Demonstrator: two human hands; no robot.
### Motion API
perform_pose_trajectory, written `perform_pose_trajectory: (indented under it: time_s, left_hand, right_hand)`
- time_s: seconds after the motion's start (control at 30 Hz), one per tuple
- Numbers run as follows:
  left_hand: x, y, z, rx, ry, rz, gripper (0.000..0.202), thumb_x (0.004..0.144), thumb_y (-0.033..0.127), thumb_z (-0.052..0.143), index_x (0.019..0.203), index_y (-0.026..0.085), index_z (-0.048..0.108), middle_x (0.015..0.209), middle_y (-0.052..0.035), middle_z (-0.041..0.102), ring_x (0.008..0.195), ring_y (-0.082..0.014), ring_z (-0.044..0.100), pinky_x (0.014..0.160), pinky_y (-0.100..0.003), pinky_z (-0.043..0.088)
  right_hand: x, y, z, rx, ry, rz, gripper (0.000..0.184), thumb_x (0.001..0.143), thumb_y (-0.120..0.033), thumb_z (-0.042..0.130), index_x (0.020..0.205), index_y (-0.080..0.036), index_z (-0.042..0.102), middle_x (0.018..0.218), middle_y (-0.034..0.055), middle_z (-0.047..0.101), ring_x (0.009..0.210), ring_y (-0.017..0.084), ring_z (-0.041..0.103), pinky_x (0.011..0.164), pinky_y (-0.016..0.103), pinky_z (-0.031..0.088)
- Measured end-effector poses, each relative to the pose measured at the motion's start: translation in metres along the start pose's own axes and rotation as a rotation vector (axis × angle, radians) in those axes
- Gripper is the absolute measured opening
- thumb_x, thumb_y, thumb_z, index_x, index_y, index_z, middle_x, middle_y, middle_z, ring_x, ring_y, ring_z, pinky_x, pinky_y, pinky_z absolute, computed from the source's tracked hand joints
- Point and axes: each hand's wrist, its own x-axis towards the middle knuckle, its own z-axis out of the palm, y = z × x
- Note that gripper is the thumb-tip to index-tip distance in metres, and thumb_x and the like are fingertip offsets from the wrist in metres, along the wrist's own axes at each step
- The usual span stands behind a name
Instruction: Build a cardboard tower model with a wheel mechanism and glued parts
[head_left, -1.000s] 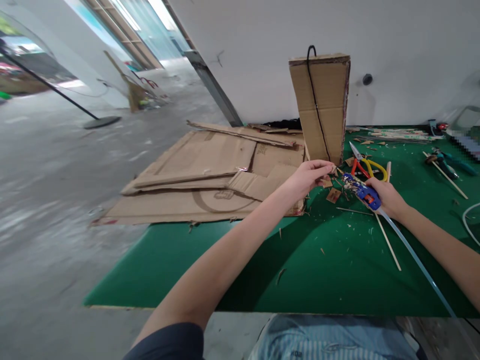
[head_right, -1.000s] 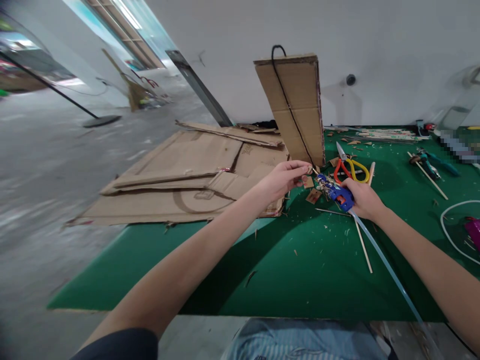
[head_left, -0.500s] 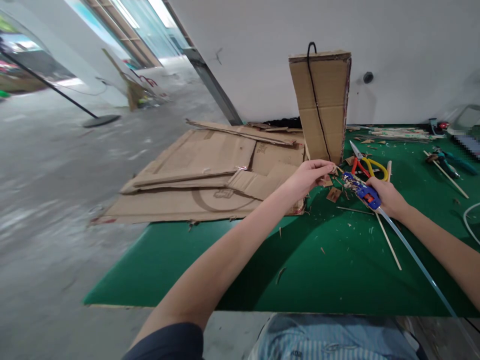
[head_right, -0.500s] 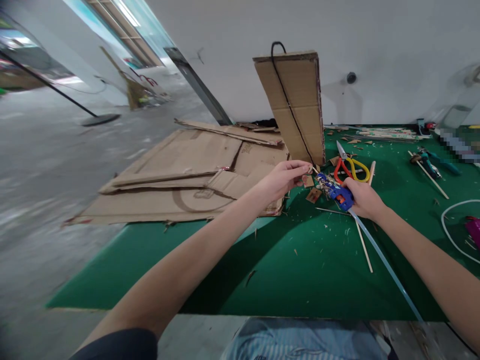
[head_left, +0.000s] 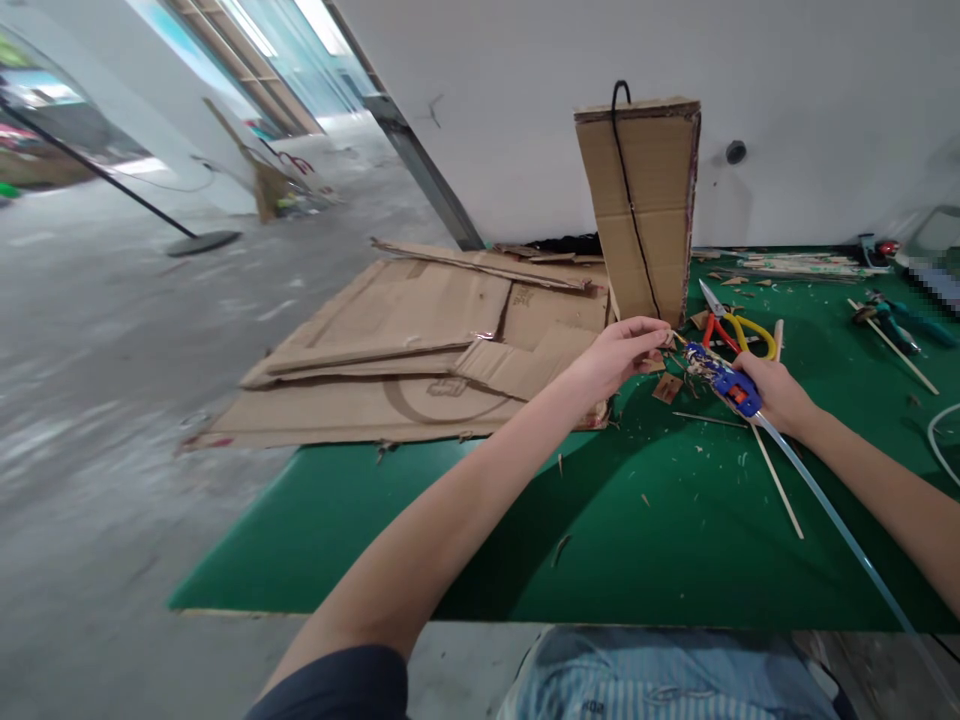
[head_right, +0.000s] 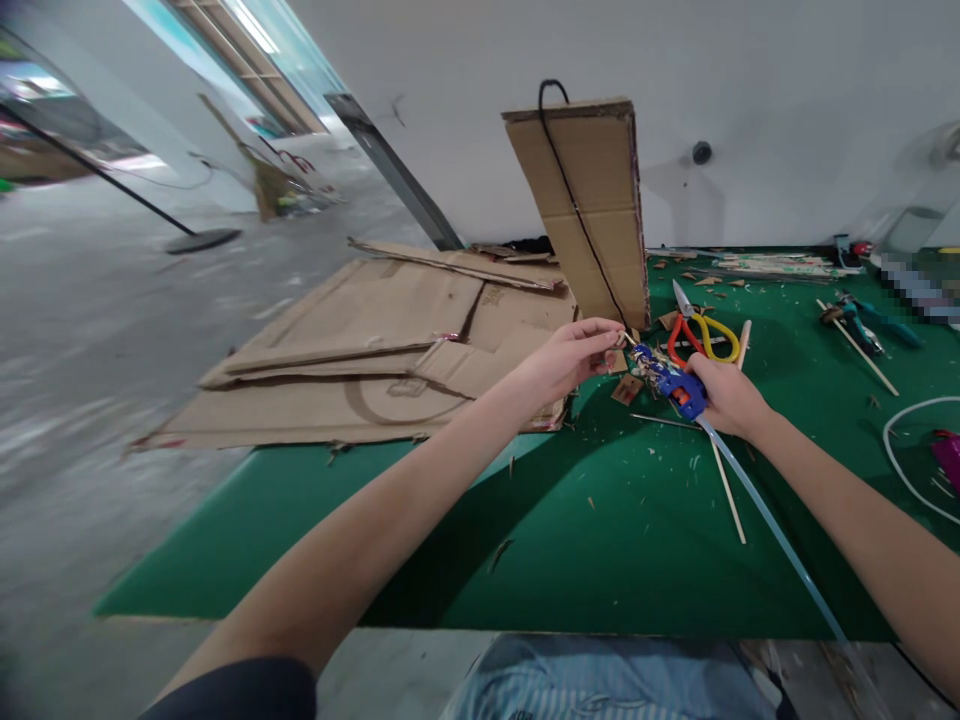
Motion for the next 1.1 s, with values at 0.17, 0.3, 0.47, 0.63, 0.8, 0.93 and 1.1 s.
perform_pose_trajectory:
  time_s: [0.17, 0.3, 0.47, 0.63, 0.8, 0.93, 1.1]
  left_hand:
    - [0.0015, -0.0011, -0.0014, 0.009, 0.006, -0.001, 0.025, 0.069, 0.024, 0.085, 0.086, 0.015, 0.069, 0.081, -0.0011, 0.067, 0.062, -0.0068, 0.055, 0.058, -0.024, 0.043]
    - [0.0020, -0.0014, -0.0019, 0.023, 0.012, -0.002, 0.024, 0.070, 0.025, 0.084, 0.086, 0.015, 0.069, 0.084, -0.0012, 0.067, 0.062, -0.0066, 0.057, 0.059, -0.024, 0.044]
    - [-0.0010, -0.0002, 0.0015, -0.020, 0.014, -0.015, 0.019, 0.075, 0.018, 0.079, 0.093, 0.018, 0.070, 0.086, -0.0006, 0.068, 0.062, -0.0061, 0.058, 0.060, -0.024, 0.043]
    - [-0.0027, -0.0032, 0.0058, -0.102, 0.014, -0.023, 0.014, 0.075, 0.016, 0.079, 0.085, 0.017, 0.069, 0.078, -0.0005, 0.067, 0.068, -0.0081, 0.061, 0.057, -0.021, 0.040]
    - [-0.0018, -0.0062, 0.0077, -0.119, -0.001, -0.031, 0.015, 0.074, 0.013, 0.079, 0.083, 0.016, 0.067, 0.079, -0.0009, 0.067, 0.078, -0.0105, 0.065, 0.061, -0.022, 0.042]
    - [-0.0011, -0.0065, 0.0078, -0.110, -0.011, -0.040, 0.015, 0.075, 0.011, 0.078, 0.083, 0.014, 0.065, 0.081, -0.0011, 0.068, 0.079, -0.0107, 0.067, 0.062, -0.022, 0.043]
    - [-0.0015, -0.0062, 0.0079, -0.099, -0.016, -0.026, 0.015, 0.077, 0.009, 0.076, 0.083, 0.013, 0.064, 0.081, -0.0010, 0.069, 0.077, -0.0099, 0.068, 0.062, -0.020, 0.045]
  right_hand:
    - [0.0011, -0.0022, -0.0016, 0.003, -0.013, -0.005, 0.019, 0.081, -0.037, 0.061, 0.087, -0.024, 0.047, 0.070, 0.0019, 0.062, 0.059, 0.019, 0.060, 0.056, 0.028, 0.045]
    - [0.0014, -0.0032, -0.0024, -0.001, -0.008, -0.021, 0.019, 0.082, -0.037, 0.061, 0.086, -0.024, 0.048, 0.069, 0.0026, 0.063, 0.059, 0.020, 0.060, 0.056, 0.029, 0.045]
    - [-0.0001, -0.0005, -0.0002, -0.002, 0.017, -0.020, 0.018, 0.082, -0.033, 0.063, 0.090, -0.023, 0.051, 0.074, 0.0033, 0.067, 0.061, 0.020, 0.063, 0.057, 0.029, 0.047]
    - [-0.0017, 0.0011, 0.0032, 0.019, 0.061, -0.073, 0.028, 0.084, -0.032, 0.064, 0.109, -0.023, 0.055, 0.087, 0.0052, 0.071, 0.072, 0.023, 0.069, 0.066, 0.032, 0.054]
    - [-0.0026, 0.0012, 0.0055, 0.010, 0.119, -0.064, 0.032, 0.087, -0.035, 0.063, 0.116, -0.024, 0.056, 0.095, 0.0070, 0.073, 0.080, 0.024, 0.071, 0.072, 0.034, 0.056]
    - [-0.0022, 0.0001, 0.0045, 0.035, 0.101, -0.064, 0.032, 0.085, -0.033, 0.064, 0.114, -0.022, 0.057, 0.094, 0.0077, 0.073, 0.081, 0.025, 0.072, 0.072, 0.033, 0.055]
    - [-0.0011, -0.0024, 0.0016, 0.032, 0.080, -0.049, 0.030, 0.085, -0.034, 0.064, 0.112, -0.022, 0.058, 0.089, 0.0076, 0.072, 0.076, 0.025, 0.071, 0.068, 0.033, 0.054]
